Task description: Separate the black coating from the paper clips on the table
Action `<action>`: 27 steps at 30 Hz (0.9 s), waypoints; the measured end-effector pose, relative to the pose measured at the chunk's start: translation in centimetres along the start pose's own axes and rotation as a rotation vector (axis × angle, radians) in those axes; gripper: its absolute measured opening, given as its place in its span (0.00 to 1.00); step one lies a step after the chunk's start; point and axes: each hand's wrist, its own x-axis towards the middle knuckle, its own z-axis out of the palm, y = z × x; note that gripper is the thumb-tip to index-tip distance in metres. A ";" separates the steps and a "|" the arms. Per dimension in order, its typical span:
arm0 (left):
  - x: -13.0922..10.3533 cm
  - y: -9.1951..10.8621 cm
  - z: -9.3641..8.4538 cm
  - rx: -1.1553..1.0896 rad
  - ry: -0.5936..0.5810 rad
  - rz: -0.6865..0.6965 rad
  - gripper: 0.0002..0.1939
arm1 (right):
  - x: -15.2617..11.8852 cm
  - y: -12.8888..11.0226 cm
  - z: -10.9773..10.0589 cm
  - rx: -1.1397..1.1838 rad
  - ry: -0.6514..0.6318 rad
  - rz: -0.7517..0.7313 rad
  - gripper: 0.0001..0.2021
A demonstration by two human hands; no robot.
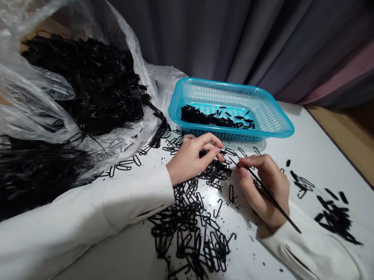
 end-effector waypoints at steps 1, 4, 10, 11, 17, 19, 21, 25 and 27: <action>0.0 0.0 0.0 -0.010 0.008 -0.005 0.04 | 0.0 0.0 0.0 -0.002 -0.001 0.006 0.05; -0.1 -0.1 0.0 -0.042 0.021 -0.019 0.01 | 0.0 0.0 0.0 -0.029 0.004 0.019 0.03; -0.2 -0.2 0.1 -0.137 -0.011 -0.008 0.01 | 0.0 0.1 0.1 -0.052 0.027 0.009 0.03; -0.2 -0.2 0.1 -0.133 -0.004 -0.002 0.01 | 0.0 0.1 0.1 -0.049 0.026 0.008 0.03; -0.2 0.0 0.0 -0.065 0.018 0.077 0.04 | 0.1 0.2 0.2 -0.043 0.022 0.026 0.04; -0.2 0.0 -0.1 -0.060 0.013 0.087 0.05 | 0.1 0.1 0.1 -0.047 0.008 0.033 0.04; -0.2 -0.1 -0.1 -0.065 0.014 0.087 0.04 | 0.1 0.0 0.1 -0.050 -0.005 0.028 0.05; -0.3 -0.1 -0.1 -0.074 0.035 0.090 0.04 | 0.0 -0.1 0.0 -0.045 -0.011 0.020 0.04; -0.3 -0.1 0.0 -0.099 0.043 0.094 0.05 | 0.0 0.0 -0.1 -0.043 -0.021 0.023 0.04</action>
